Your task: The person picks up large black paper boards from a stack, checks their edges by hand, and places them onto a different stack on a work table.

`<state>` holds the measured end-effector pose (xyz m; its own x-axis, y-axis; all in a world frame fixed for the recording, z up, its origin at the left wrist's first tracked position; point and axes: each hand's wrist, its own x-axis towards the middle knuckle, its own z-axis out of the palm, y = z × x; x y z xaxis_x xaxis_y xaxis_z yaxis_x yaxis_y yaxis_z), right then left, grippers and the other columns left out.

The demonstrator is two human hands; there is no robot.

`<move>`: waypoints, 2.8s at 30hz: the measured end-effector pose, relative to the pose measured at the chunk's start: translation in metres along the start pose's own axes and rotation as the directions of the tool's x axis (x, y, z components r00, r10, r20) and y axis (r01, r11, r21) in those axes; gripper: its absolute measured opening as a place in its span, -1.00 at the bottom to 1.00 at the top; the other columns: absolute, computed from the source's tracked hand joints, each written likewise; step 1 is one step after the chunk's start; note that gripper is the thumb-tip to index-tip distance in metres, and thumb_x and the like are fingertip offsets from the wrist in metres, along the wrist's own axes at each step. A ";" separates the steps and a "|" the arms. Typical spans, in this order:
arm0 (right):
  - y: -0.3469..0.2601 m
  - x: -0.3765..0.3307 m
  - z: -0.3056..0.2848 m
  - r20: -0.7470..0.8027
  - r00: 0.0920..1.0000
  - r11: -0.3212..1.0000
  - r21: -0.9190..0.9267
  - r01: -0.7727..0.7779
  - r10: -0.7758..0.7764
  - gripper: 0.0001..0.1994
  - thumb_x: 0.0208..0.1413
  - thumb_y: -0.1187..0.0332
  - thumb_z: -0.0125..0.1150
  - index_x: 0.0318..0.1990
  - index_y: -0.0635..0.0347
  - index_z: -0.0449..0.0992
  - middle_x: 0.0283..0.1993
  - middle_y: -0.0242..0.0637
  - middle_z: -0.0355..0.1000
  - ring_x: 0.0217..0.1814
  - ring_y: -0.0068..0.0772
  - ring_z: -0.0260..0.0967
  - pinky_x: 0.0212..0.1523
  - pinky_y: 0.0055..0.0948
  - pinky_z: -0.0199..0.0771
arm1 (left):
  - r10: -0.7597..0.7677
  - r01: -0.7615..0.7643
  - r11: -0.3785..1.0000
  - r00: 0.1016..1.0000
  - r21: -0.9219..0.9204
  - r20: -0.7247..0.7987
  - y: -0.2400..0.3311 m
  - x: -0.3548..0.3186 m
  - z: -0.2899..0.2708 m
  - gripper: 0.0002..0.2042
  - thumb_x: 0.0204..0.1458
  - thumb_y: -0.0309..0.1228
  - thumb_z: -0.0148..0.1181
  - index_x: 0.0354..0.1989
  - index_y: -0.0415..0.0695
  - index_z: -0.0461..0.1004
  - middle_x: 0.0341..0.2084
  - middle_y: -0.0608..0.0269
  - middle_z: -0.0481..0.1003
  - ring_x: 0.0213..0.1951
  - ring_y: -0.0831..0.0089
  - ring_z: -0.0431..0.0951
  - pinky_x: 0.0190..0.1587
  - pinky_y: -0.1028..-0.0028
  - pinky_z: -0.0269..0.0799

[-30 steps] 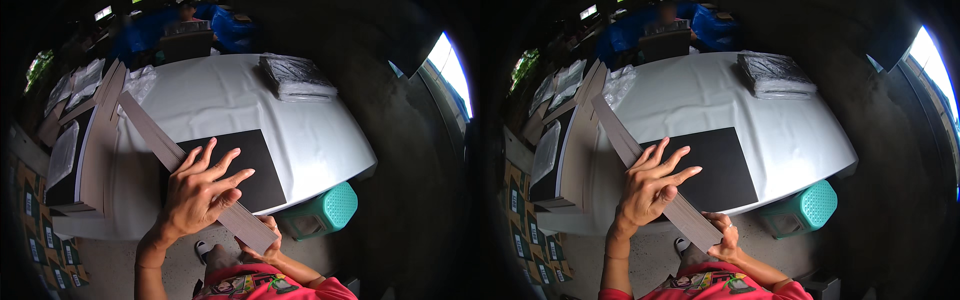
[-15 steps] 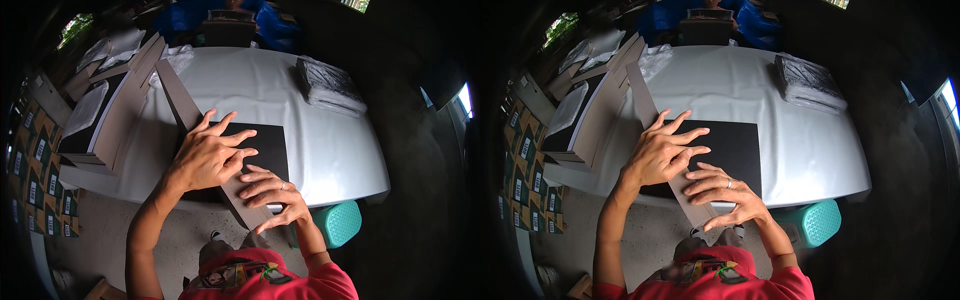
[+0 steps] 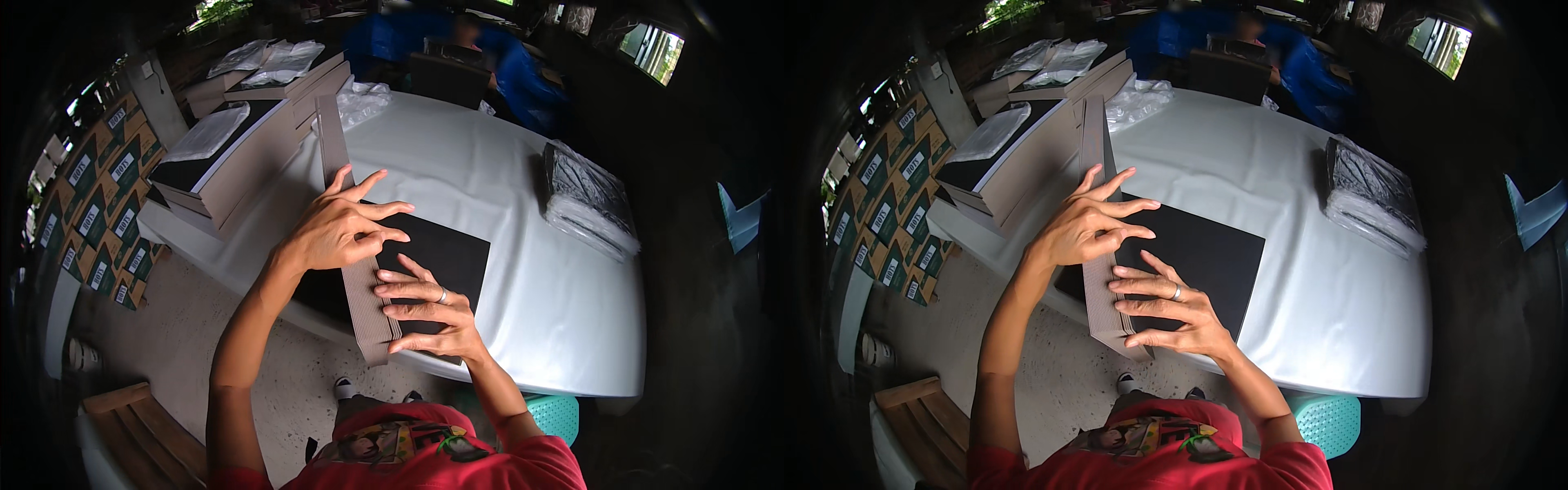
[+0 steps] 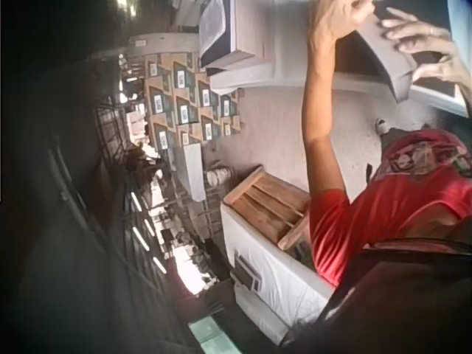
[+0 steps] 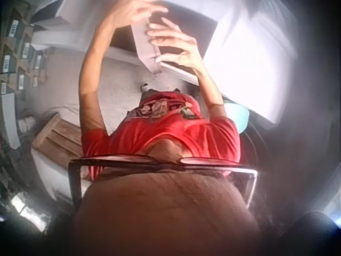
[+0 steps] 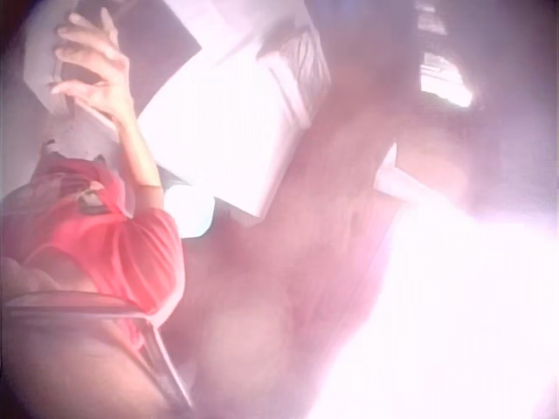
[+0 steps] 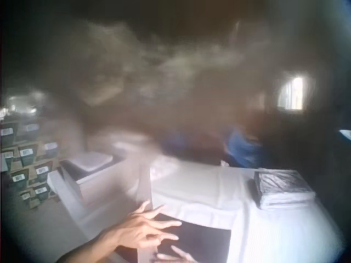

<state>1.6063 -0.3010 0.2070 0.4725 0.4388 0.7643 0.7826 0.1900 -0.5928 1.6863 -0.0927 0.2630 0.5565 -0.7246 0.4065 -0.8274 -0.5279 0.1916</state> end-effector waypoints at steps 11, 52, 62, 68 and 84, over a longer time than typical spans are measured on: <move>0.007 -0.004 -0.013 0.018 0.998 0.998 -0.014 0.063 -0.062 -0.53 -0.32 0.24 0.49 -0.14 0.12 0.60 0.04 -0.25 0.48 0.26 -0.13 0.28 0.38 0.07 -0.07 | 0.005 -0.005 1.000 0.999 -0.007 0.034 0.004 0.011 0.005 -0.64 -0.23 -0.40 -0.01 -0.27 0.19 0.66 0.13 0.54 0.40 0.38 0.14 -0.01 0.30 -0.27 -0.39; 0.005 -0.004 -0.017 0.032 0.986 0.974 -0.149 0.169 -0.166 -0.70 -0.25 0.42 0.47 -0.27 0.16 0.56 -0.02 -0.08 0.39 0.18 0.09 0.32 0.31 0.18 0.05 | 0.012 -0.011 1.000 0.999 -0.012 0.040 0.005 0.014 0.003 -0.73 0.08 -0.20 -0.04 -0.23 0.25 0.65 0.14 0.57 0.39 0.37 0.18 0.01 0.31 -0.21 -0.31; 0.001 0.002 -0.004 -0.060 0.990 0.982 -0.149 0.120 -0.130 -0.67 -0.37 0.36 0.56 -0.40 0.13 0.52 -0.07 -0.26 0.33 0.17 -0.02 0.34 0.35 0.05 0.06 | 0.017 -0.016 1.000 0.999 -0.013 0.041 0.003 0.010 0.004 -0.72 0.13 -0.14 -0.06 -0.21 0.27 0.64 0.16 0.55 0.37 0.37 0.15 0.01 0.31 -0.19 -0.34; 0.001 0.001 -0.003 -0.046 0.990 0.980 -0.155 0.125 -0.134 -0.63 -0.38 0.35 0.58 -0.38 0.16 0.50 -0.08 -0.19 0.35 0.14 0.07 0.35 0.27 0.20 0.12 | 0.016 -0.015 1.000 0.999 -0.013 0.045 0.001 0.008 0.002 -0.73 0.12 -0.14 -0.05 -0.21 0.27 0.64 0.16 0.55 0.36 0.37 0.16 0.00 0.31 -0.19 -0.35; -0.002 0.001 0.000 -0.012 0.991 0.978 -0.166 0.129 -0.133 -0.75 -0.31 0.43 0.51 -0.40 0.11 0.56 -0.04 -0.25 0.34 0.19 -0.01 0.33 0.34 0.09 0.05 | 0.002 -0.002 1.000 0.999 -0.006 0.043 0.002 0.002 -0.002 -0.73 0.13 -0.15 -0.05 -0.20 0.26 0.64 0.16 0.53 0.37 0.37 0.16 0.00 0.33 -0.15 -0.35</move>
<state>1.6049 -0.3012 0.2093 0.3694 0.3987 0.8394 0.8934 0.0961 -0.4388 1.6859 -0.0941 0.2656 0.5573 -0.7440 0.3686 -0.8290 -0.5237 0.1963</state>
